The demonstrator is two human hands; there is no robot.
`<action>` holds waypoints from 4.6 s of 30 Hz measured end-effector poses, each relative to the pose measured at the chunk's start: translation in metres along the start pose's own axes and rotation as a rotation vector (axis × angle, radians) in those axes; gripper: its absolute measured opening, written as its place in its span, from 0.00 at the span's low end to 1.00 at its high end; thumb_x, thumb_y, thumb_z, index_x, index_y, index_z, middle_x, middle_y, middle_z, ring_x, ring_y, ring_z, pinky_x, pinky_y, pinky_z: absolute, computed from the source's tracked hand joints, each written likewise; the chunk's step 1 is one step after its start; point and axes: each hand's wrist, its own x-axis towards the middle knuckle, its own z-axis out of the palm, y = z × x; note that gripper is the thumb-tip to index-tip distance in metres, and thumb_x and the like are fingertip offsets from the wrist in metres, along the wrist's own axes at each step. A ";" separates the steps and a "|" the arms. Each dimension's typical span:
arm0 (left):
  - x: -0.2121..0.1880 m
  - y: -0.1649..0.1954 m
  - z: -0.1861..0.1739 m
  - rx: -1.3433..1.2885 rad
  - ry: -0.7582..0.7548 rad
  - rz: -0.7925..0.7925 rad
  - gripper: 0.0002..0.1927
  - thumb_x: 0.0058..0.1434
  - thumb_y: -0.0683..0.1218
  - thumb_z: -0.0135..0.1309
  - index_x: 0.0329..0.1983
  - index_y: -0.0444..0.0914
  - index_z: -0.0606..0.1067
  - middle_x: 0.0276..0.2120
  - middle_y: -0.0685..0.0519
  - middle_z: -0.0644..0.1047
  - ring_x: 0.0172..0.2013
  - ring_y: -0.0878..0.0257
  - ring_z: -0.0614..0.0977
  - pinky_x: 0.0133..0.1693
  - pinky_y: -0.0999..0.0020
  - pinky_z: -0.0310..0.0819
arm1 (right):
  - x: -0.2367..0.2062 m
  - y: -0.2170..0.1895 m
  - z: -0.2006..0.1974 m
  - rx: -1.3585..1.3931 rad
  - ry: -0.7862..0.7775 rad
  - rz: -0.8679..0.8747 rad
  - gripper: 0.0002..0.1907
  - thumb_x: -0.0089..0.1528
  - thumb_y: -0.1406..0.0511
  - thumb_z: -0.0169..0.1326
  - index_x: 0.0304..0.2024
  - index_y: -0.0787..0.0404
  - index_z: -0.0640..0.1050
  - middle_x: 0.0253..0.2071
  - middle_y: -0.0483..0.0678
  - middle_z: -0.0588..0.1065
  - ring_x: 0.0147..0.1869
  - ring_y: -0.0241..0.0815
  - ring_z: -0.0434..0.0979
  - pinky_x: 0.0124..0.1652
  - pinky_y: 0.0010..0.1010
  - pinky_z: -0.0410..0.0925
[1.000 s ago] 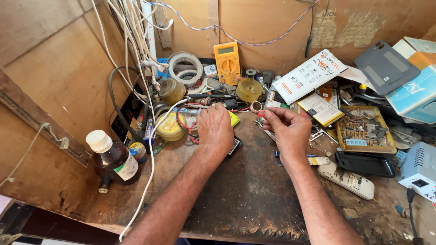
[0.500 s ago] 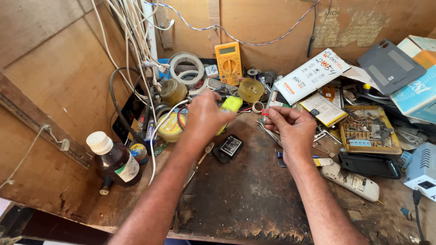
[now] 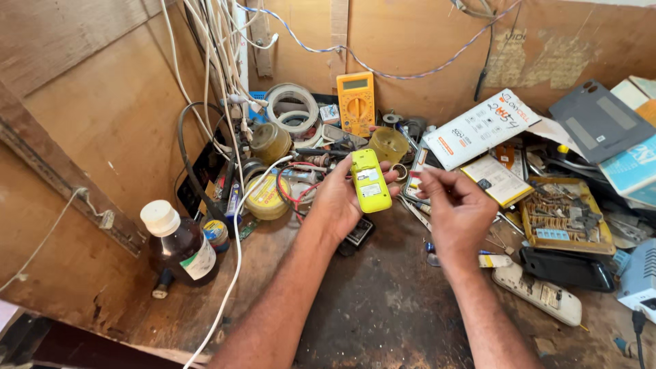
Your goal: The person holds a green circuit board and manipulates its small components, then picks up a yellow multimeter and uses it to test the board, handling small parts and probes while working at a cluttered repair bench.
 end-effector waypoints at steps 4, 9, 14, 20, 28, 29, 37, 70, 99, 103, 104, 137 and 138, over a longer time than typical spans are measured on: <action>-0.001 -0.013 -0.004 -0.068 -0.086 0.031 0.20 0.75 0.49 0.35 0.67 0.39 0.63 0.53 0.36 0.76 0.52 0.45 0.79 0.51 0.47 0.79 | -0.014 -0.014 0.007 -0.312 -0.084 -0.428 0.05 0.64 0.74 0.63 0.42 0.67 0.82 0.41 0.51 0.82 0.44 0.39 0.83 0.45 0.29 0.74; -0.001 -0.030 -0.007 -0.075 -0.087 0.045 0.22 0.78 0.48 0.31 0.74 0.42 0.59 0.57 0.36 0.75 0.57 0.48 0.78 0.57 0.53 0.76 | -0.018 -0.021 0.015 -0.361 -0.166 -0.484 0.07 0.60 0.75 0.62 0.42 0.65 0.82 0.41 0.52 0.82 0.45 0.44 0.83 0.46 0.31 0.74; 0.004 -0.038 -0.010 -0.091 -0.070 0.033 0.23 0.77 0.49 0.30 0.73 0.44 0.60 0.56 0.35 0.74 0.56 0.47 0.78 0.58 0.53 0.75 | -0.020 -0.019 0.015 -0.465 -0.209 -0.516 0.09 0.59 0.77 0.62 0.42 0.65 0.82 0.41 0.52 0.81 0.45 0.47 0.82 0.45 0.34 0.74; 0.010 -0.047 -0.015 -0.141 -0.064 0.042 0.23 0.77 0.47 0.30 0.74 0.42 0.59 0.57 0.35 0.74 0.56 0.48 0.78 0.58 0.53 0.75 | -0.018 -0.017 0.015 -0.527 -0.260 -0.590 0.10 0.59 0.77 0.61 0.42 0.64 0.82 0.42 0.51 0.81 0.46 0.49 0.81 0.45 0.37 0.74; 0.013 -0.052 -0.017 -0.173 -0.071 0.040 0.23 0.78 0.48 0.31 0.74 0.43 0.60 0.55 0.38 0.75 0.55 0.49 0.79 0.56 0.52 0.76 | -0.018 -0.022 0.011 -0.547 -0.377 -0.593 0.13 0.56 0.79 0.59 0.43 0.64 0.82 0.44 0.51 0.81 0.48 0.50 0.80 0.48 0.38 0.73; 0.012 -0.052 -0.017 -0.171 -0.071 0.041 0.23 0.78 0.48 0.31 0.74 0.43 0.60 0.55 0.38 0.75 0.54 0.49 0.79 0.56 0.52 0.77 | -0.018 -0.022 0.011 -0.543 -0.384 -0.597 0.14 0.56 0.79 0.59 0.43 0.64 0.82 0.44 0.50 0.81 0.49 0.50 0.80 0.48 0.38 0.73; 0.009 -0.049 -0.012 -0.147 -0.089 0.046 0.22 0.78 0.48 0.31 0.74 0.44 0.60 0.55 0.38 0.75 0.54 0.50 0.79 0.56 0.53 0.76 | -0.017 -0.022 0.009 -0.533 -0.407 -0.610 0.15 0.57 0.79 0.58 0.44 0.63 0.82 0.46 0.50 0.81 0.52 0.49 0.80 0.52 0.38 0.73; 0.009 -0.050 -0.017 -0.123 -0.154 0.001 0.23 0.78 0.48 0.30 0.74 0.43 0.61 0.55 0.41 0.75 0.51 0.54 0.80 0.50 0.62 0.80 | -0.013 -0.021 0.005 -0.556 -0.412 -0.566 0.11 0.58 0.73 0.64 0.44 0.62 0.84 0.44 0.49 0.80 0.52 0.49 0.78 0.51 0.38 0.71; 0.007 -0.046 -0.015 -0.118 -0.157 0.010 0.22 0.78 0.46 0.31 0.73 0.42 0.63 0.57 0.46 0.75 0.49 0.60 0.79 0.44 0.68 0.78 | -0.012 -0.024 0.004 -0.586 -0.432 -0.550 0.10 0.57 0.73 0.64 0.42 0.63 0.83 0.43 0.48 0.79 0.50 0.49 0.78 0.49 0.38 0.71; 0.003 -0.045 -0.010 -0.078 -0.086 -0.004 0.23 0.77 0.45 0.33 0.73 0.43 0.64 0.57 0.49 0.75 0.50 0.62 0.79 0.50 0.66 0.77 | -0.012 -0.024 0.005 -0.586 -0.408 -0.522 0.11 0.56 0.73 0.65 0.42 0.62 0.84 0.42 0.49 0.79 0.47 0.48 0.78 0.45 0.37 0.72; 0.002 -0.046 -0.008 -0.075 -0.071 -0.008 0.23 0.77 0.44 0.33 0.73 0.43 0.64 0.58 0.50 0.74 0.51 0.62 0.78 0.52 0.66 0.77 | -0.012 -0.024 0.005 -0.580 -0.385 -0.513 0.10 0.57 0.73 0.65 0.41 0.62 0.83 0.42 0.49 0.79 0.47 0.47 0.79 0.45 0.36 0.73; -0.017 0.018 0.011 0.024 0.136 0.339 0.20 0.73 0.52 0.34 0.60 0.39 0.68 0.48 0.43 0.79 0.42 0.50 0.84 0.37 0.51 0.83 | -0.015 -0.016 0.010 -0.494 -0.376 -0.295 0.06 0.58 0.69 0.67 0.36 0.63 0.82 0.34 0.47 0.79 0.39 0.40 0.75 0.39 0.31 0.70; -0.018 0.019 0.011 0.032 0.153 0.340 0.19 0.73 0.51 0.36 0.60 0.36 0.67 0.49 0.42 0.78 0.42 0.50 0.84 0.37 0.51 0.84 | -0.015 -0.016 0.012 -0.506 -0.422 -0.263 0.06 0.57 0.68 0.67 0.35 0.62 0.83 0.33 0.46 0.79 0.38 0.42 0.74 0.39 0.33 0.69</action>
